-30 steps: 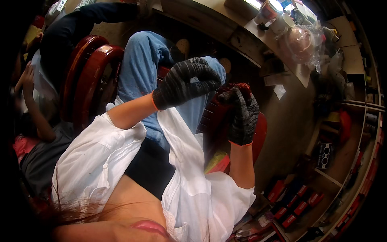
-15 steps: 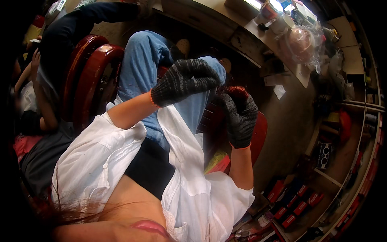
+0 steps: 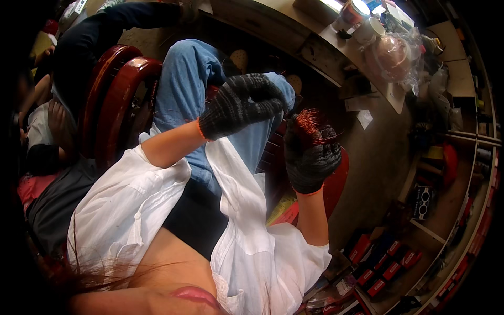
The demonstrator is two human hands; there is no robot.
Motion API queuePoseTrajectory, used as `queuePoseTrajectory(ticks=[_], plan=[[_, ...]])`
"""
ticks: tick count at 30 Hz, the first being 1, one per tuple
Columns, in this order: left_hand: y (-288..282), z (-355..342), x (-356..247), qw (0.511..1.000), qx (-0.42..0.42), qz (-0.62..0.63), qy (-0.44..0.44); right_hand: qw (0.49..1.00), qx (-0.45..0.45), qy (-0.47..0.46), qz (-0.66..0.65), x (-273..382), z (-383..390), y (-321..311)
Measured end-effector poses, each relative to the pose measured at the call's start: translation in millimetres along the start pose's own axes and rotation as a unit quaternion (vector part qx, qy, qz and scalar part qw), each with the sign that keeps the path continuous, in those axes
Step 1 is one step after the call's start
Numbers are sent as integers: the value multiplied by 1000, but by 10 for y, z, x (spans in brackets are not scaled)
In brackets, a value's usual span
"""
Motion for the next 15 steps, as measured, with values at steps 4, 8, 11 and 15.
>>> queuePoseTrajectory(ticks=[4, 8, 11, 15], plan=[[54, 29, 102, 995, 7, 89, -51, 999, 20, 11, 29, -18, 76, 16], [123, 50, 183, 983, 10, 151, -101, 999, 31, -25, 11, 25, 35, 20], [178, 76, 231, 974, 18, 188, -125, 995, 11, -53, 83, 36, 113, 11], [230, 103, 234, 961, 24, 230, -151, 981, -6, -118, 151, 134, 154, -13]])
Point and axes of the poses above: each hand's wrist, its own z-axis away from the middle knuckle, its own y-axis out of the palm, x = y × z, the point moved 8 cm from there along -z, towards the middle knuckle, and after that the axes turned 3 degrees about y, right-handed, at the moved point
